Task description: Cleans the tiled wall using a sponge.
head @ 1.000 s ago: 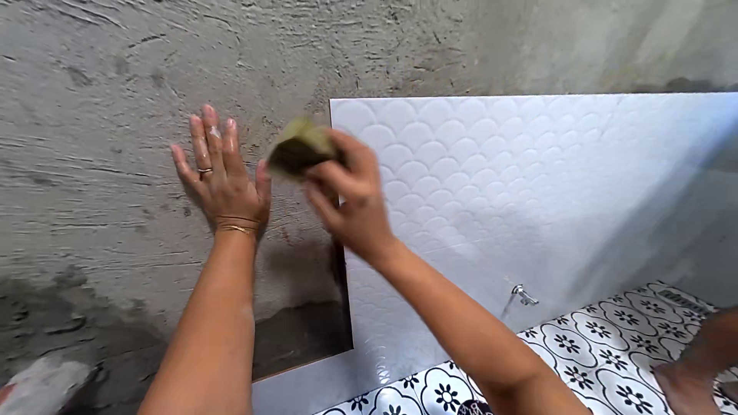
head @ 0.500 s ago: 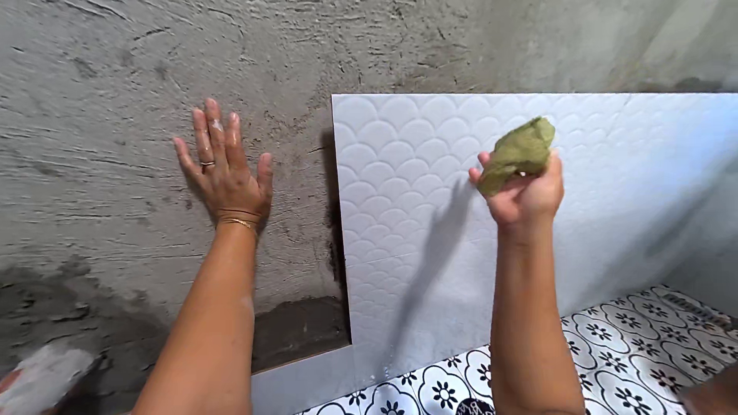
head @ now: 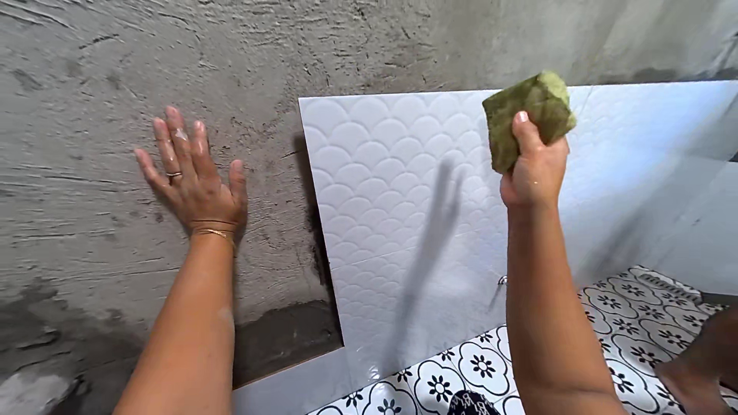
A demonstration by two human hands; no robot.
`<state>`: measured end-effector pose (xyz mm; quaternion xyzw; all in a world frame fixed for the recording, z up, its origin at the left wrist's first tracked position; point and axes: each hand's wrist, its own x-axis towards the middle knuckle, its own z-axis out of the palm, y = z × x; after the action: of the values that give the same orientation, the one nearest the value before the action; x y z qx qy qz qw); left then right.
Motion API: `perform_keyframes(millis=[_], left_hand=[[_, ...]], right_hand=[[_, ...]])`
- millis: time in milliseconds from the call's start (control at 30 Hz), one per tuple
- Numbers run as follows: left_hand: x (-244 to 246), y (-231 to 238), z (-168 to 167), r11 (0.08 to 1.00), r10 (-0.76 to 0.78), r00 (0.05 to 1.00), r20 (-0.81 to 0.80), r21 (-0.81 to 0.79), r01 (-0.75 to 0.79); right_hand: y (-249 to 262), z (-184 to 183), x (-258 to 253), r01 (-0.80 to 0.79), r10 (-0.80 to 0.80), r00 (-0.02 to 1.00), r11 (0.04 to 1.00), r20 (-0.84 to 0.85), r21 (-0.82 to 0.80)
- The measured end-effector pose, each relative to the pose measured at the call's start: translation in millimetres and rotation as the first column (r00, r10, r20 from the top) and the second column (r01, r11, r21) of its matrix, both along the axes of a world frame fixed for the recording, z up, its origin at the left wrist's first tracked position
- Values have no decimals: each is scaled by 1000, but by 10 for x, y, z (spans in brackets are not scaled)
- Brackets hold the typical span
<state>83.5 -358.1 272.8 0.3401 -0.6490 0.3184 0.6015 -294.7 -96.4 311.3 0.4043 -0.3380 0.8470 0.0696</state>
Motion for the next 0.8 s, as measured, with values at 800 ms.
perform_keyframes(millis=[800], left_hand=[[13,105,13,999,-27,1000,10,18,27]], right_hand=[[-1402,-774,2519,86,-34,581,996,-813,19]])
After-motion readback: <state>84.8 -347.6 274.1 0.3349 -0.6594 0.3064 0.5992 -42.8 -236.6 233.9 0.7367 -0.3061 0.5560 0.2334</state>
